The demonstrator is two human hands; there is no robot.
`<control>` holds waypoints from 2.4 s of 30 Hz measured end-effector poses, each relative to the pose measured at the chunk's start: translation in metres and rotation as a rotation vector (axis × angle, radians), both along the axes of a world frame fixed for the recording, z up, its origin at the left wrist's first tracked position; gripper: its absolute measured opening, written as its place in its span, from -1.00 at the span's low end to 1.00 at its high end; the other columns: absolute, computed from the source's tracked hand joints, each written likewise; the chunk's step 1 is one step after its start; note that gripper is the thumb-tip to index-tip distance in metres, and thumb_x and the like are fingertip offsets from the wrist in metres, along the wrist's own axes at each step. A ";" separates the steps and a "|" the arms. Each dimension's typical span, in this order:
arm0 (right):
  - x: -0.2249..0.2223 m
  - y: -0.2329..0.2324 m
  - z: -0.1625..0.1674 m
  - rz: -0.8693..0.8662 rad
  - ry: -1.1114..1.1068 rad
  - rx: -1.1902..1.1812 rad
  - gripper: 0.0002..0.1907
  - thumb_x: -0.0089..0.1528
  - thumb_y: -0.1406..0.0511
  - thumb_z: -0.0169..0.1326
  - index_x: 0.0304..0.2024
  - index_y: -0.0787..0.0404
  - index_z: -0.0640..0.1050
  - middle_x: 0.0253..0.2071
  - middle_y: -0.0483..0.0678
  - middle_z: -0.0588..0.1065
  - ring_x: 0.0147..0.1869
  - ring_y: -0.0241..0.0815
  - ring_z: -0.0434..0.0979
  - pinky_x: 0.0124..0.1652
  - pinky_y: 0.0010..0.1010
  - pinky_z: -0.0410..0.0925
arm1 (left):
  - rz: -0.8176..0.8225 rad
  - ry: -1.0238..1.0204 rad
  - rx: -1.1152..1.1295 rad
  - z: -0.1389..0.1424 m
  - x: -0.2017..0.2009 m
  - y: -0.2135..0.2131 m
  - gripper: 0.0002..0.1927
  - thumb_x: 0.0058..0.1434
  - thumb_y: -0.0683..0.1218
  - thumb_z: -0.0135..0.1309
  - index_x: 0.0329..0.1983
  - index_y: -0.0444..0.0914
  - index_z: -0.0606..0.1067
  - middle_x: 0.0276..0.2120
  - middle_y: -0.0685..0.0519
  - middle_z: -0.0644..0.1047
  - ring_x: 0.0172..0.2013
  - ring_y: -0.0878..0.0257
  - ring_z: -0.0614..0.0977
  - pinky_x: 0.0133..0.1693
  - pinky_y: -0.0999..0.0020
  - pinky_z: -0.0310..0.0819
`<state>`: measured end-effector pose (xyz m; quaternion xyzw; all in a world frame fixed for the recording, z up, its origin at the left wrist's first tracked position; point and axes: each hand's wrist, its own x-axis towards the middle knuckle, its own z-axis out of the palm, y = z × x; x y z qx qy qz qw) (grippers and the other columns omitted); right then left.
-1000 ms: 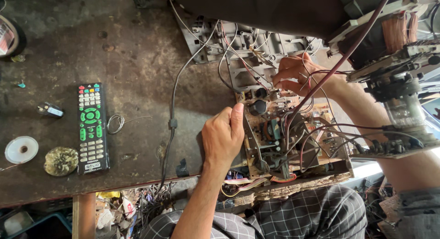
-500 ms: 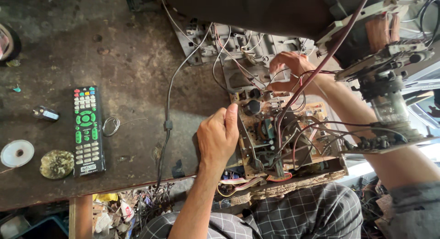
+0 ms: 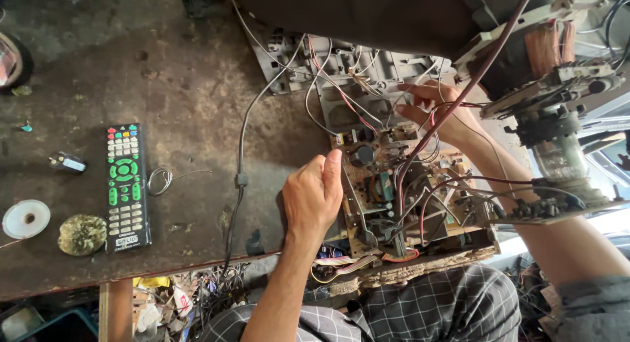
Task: The person sits on the floor and uses multimeter probes to test points on a circuit board inside a disassembled CRT television. They then lift and reposition the television chassis to access and adjust internal wiring.
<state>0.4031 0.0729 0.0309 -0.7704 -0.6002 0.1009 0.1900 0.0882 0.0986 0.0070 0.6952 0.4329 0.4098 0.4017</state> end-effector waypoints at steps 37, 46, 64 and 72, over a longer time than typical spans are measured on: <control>0.014 -0.013 0.015 0.024 0.489 -0.176 -0.71 0.16 0.42 0.22 -0.07 0.41 0.57 -0.15 -0.03 0.64 -0.13 -0.27 0.69 -0.11 -0.47 0.56 | -0.010 -0.027 0.010 0.000 0.002 0.000 -0.46 0.44 0.14 -0.05 -0.58 -0.29 0.34 -0.61 -0.17 0.47 -0.54 -0.21 0.52 -0.48 -0.07 0.32; 0.012 -0.007 0.013 0.075 0.447 -0.181 -0.73 0.13 0.45 0.31 -0.14 0.37 0.57 -0.23 -0.01 0.63 -0.22 -0.27 0.65 -0.21 -0.52 0.51 | -0.010 -0.024 0.003 0.001 0.001 -0.001 -0.46 0.44 0.13 -0.05 -0.59 -0.29 0.34 -0.62 -0.17 0.46 -0.54 -0.21 0.52 -0.48 -0.06 0.32; 0.022 -0.006 0.013 0.109 0.619 -0.177 -0.82 0.22 0.42 0.22 -0.15 0.36 0.53 -0.22 0.06 0.65 -0.11 -0.19 0.72 -0.09 -0.46 0.58 | -0.017 -0.024 0.007 0.002 0.002 0.000 -0.46 0.44 0.13 -0.04 -0.59 -0.29 0.33 -0.62 -0.16 0.46 -0.55 -0.20 0.52 -0.49 -0.05 0.31; 0.024 -0.012 0.009 0.032 0.642 -0.141 -0.86 0.26 0.46 0.17 -0.13 0.37 0.54 -0.21 0.05 0.64 -0.10 -0.18 0.70 -0.11 -0.44 0.58 | -0.010 -0.023 0.014 0.000 0.001 -0.001 -0.47 0.45 0.13 -0.04 -0.58 -0.29 0.34 -0.60 -0.18 0.46 -0.52 -0.23 0.52 -0.47 -0.08 0.31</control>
